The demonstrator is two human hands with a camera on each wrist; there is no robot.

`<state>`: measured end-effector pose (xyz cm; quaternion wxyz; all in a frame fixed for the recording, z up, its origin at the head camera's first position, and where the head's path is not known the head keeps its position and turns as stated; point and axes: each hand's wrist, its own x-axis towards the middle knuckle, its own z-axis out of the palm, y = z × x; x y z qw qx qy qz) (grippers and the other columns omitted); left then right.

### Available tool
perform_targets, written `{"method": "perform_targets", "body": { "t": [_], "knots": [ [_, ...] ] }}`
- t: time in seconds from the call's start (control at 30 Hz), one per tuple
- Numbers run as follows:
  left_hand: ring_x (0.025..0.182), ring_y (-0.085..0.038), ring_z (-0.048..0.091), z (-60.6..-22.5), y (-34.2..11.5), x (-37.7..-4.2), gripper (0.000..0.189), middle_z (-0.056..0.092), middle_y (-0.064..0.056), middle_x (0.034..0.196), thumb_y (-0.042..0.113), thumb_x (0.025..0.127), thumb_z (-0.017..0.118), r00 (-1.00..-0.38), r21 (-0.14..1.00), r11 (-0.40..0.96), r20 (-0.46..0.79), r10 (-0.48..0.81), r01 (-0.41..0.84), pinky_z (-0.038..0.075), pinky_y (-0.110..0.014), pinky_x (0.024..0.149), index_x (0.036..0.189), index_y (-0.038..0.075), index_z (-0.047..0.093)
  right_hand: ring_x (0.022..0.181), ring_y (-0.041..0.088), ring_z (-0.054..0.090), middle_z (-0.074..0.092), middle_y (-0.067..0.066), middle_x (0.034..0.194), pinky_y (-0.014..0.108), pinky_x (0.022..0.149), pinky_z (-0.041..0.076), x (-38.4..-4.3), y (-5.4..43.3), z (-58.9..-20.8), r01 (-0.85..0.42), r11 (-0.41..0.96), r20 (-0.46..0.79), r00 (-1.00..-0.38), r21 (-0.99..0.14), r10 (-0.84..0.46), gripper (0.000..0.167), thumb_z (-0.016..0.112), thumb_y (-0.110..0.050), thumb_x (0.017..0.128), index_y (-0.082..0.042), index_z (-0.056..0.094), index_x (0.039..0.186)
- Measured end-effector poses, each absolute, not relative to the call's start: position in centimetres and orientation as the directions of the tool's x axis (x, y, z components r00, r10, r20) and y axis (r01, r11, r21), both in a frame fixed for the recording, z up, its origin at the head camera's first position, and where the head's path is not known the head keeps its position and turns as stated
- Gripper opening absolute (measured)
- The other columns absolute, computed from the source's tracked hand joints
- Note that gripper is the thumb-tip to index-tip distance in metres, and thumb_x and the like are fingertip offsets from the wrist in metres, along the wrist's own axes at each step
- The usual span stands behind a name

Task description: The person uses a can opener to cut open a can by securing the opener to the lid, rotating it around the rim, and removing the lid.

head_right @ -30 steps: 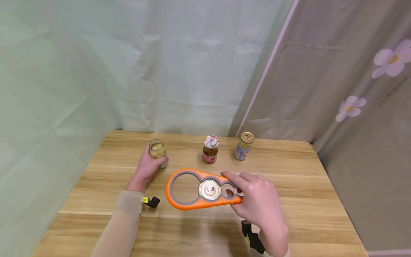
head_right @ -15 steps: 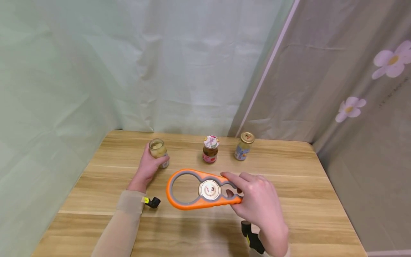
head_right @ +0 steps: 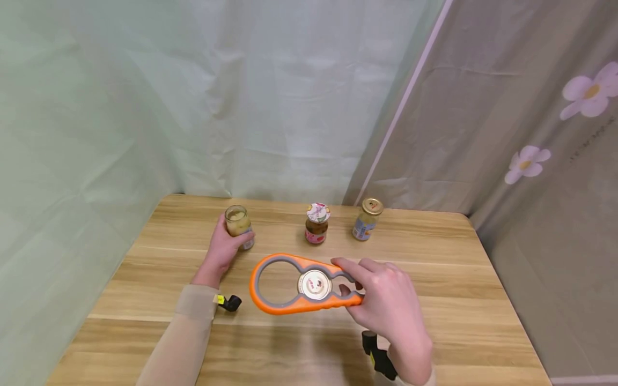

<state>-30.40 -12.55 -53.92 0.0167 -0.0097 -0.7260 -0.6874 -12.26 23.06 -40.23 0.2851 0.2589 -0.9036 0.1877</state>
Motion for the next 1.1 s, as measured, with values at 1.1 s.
{"method": "perform_targets", "body": {
  "t": [1.1],
  "knots": [
    [0.133,-0.041,0.049,-53.97,-12.44,-30.39,0.093,0.053,-0.021,0.147,0.002,0.083,0.088,-0.998,0.987,0.149,0.064,-0.023,0.06,0.031,-0.058,0.118,0.157,0.015,0.032,0.06,-0.002,0.043,0.052,-0.019,0.075,0.024,0.051,0.038,-12.22,22.88,-40.14,-0.562,0.807,0.602,-0.712,-0.181,-0.362,0.048,0.087,-0.014,0.073,-0.028,0.081,0.119]
  ]
}}
